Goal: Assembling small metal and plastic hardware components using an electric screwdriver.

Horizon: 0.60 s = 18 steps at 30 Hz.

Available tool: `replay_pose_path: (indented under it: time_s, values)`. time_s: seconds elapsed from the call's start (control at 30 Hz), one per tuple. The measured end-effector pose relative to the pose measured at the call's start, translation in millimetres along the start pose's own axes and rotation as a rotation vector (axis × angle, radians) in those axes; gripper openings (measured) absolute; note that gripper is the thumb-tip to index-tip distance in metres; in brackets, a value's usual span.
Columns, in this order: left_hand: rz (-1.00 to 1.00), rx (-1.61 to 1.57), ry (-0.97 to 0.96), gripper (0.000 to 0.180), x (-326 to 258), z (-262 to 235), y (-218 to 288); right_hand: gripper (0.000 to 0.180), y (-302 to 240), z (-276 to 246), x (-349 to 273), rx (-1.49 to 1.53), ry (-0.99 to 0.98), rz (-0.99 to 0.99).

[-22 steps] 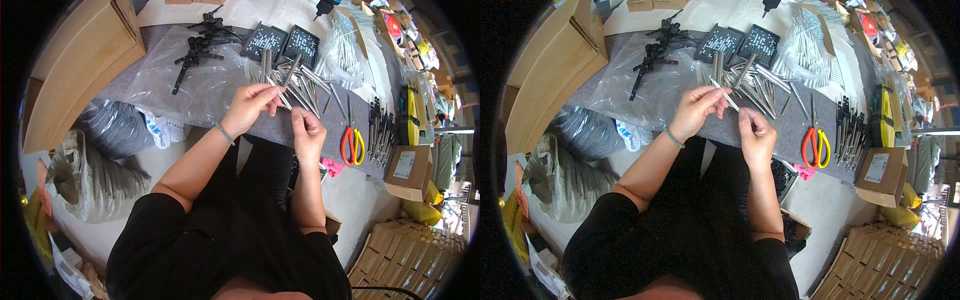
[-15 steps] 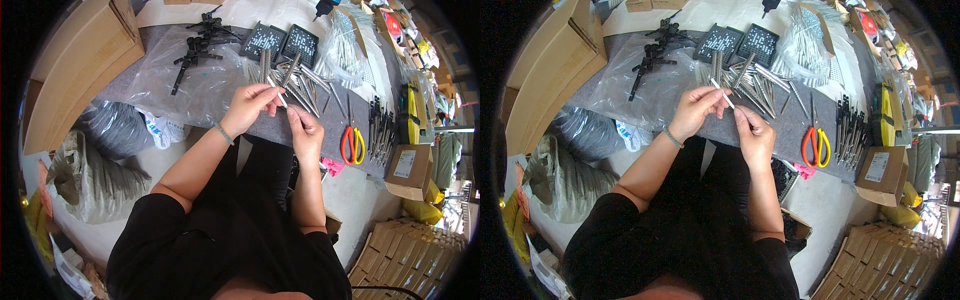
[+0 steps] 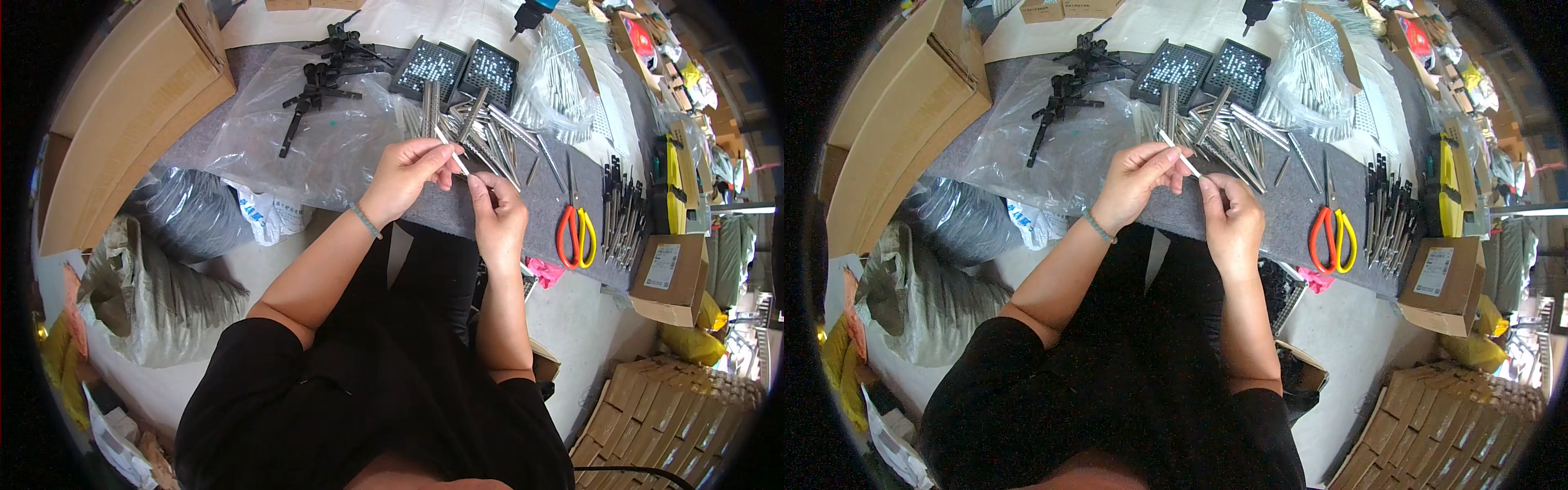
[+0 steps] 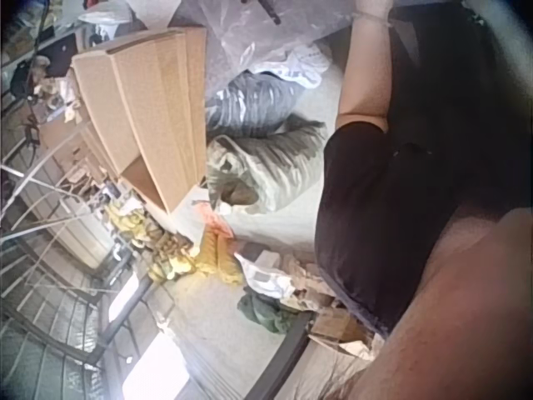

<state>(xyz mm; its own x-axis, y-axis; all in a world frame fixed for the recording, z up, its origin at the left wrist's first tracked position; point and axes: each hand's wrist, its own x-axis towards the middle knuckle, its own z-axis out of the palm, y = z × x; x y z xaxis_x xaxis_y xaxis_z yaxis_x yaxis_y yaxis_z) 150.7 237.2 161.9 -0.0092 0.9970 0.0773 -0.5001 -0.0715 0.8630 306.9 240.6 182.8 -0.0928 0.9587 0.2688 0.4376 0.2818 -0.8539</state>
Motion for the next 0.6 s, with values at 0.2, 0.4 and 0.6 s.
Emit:
replay_pose_path:
  time_s: [0.2,0.4,0.6]
  values:
    - [0.005,-0.015,0.009,0.027,0.2,-0.5,0.1,0.012,-5.7,-2.0,-0.4,-0.143,0.035,-0.105]
    - [-0.037,-0.002,0.07,0.027,-9.2,14.2,11.9,0.011,1.2,-6.7,0.2,-0.059,0.039,-0.068]
    - [0.039,0.698,0.144,0.023,20.4,19.0,53.0,0.017,25.8,-49.8,7.9,0.281,0.355,0.094]
